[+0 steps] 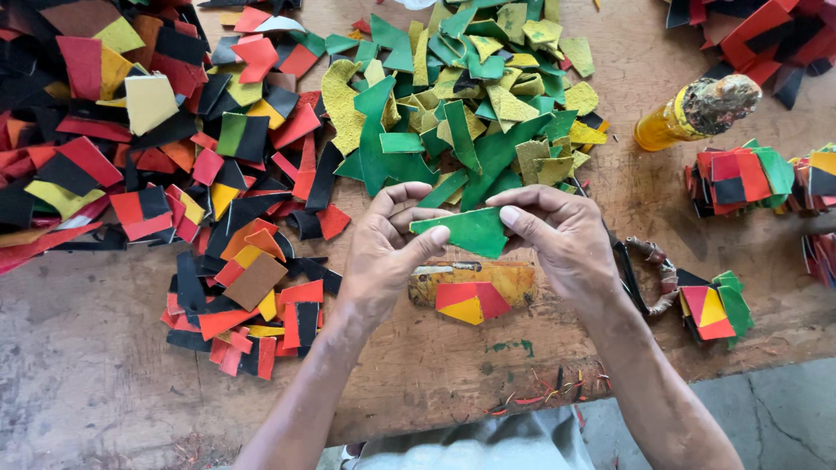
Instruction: The person sorts through piles of colorful leather scraps on a workbench and places selected pieces onto a small base, arranging them into a layered pattern. They pick pieces one at a time, press them onto the base, and occasionally reach into a plastic bag of scraps.
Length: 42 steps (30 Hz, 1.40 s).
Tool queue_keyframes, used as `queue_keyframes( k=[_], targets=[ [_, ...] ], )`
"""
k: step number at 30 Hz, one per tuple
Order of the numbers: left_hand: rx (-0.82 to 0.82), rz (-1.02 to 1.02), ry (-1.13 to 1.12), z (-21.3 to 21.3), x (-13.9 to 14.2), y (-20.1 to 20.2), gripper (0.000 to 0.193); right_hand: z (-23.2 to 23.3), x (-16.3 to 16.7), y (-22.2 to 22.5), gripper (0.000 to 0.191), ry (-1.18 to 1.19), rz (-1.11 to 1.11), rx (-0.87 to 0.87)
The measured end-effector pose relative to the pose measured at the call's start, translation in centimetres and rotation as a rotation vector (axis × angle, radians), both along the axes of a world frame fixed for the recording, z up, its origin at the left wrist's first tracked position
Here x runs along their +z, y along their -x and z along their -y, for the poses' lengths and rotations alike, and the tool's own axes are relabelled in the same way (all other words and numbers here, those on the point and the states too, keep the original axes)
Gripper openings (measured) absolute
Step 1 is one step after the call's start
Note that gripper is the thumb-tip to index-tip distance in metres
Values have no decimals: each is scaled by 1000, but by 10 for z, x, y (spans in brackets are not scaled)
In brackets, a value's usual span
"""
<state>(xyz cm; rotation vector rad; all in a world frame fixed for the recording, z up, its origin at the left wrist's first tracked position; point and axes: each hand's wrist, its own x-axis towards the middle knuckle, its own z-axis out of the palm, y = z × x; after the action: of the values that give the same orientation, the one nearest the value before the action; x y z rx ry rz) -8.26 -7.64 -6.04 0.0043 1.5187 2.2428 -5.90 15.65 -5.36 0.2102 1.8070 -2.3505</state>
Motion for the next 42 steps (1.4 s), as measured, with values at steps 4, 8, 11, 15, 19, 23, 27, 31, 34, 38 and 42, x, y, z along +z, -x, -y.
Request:
queue_keyframes(
  k=[4, 8, 11, 15, 19, 23, 27, 31, 34, 38, 42],
  targets=[
    [43, 58, -92, -10, -5, -7, 55, 16, 2, -12, 19, 53, 19, -102],
    [87, 15, -78, -9, -2, -7, 34, 24, 18, -17, 20, -109, -7, 67],
    [-36, -216, 197, -2, 10, -7, 23, 22, 33, -17, 30, -290, -72, 114],
    [-115, -476, 457, 2, 31, -7, 30, 13, 40, -6, 24, -361, -48, 87],
    [-133, -304, 439, 8, 38, -4, 32, 1, 35, -5, 16, -503, 56, 131],
    [-153, -304, 409, 11, 30, -9, 25, -5, 27, -11, 14, -585, 144, 207],
    [-189, -347, 460, 11, 24, -13, 32, -9, 21, -14, 14, -583, 129, 239],
    [-274, -398, 546, 14, 26, -13, 43, -12, 15, -13, 15, -548, 182, 265],
    [-298, -465, 614, 15, 28, -13, 49, -14, 10, -13, 15, -611, 119, 292],
    [-310, -450, 621, 14, 29, -12, 50, -17, 7, -13, 15, -619, 156, 305],
    [-311, -380, 559, 14, 27, -9, 53, -19, 7, -15, 15, -641, 139, 306]
  ],
)
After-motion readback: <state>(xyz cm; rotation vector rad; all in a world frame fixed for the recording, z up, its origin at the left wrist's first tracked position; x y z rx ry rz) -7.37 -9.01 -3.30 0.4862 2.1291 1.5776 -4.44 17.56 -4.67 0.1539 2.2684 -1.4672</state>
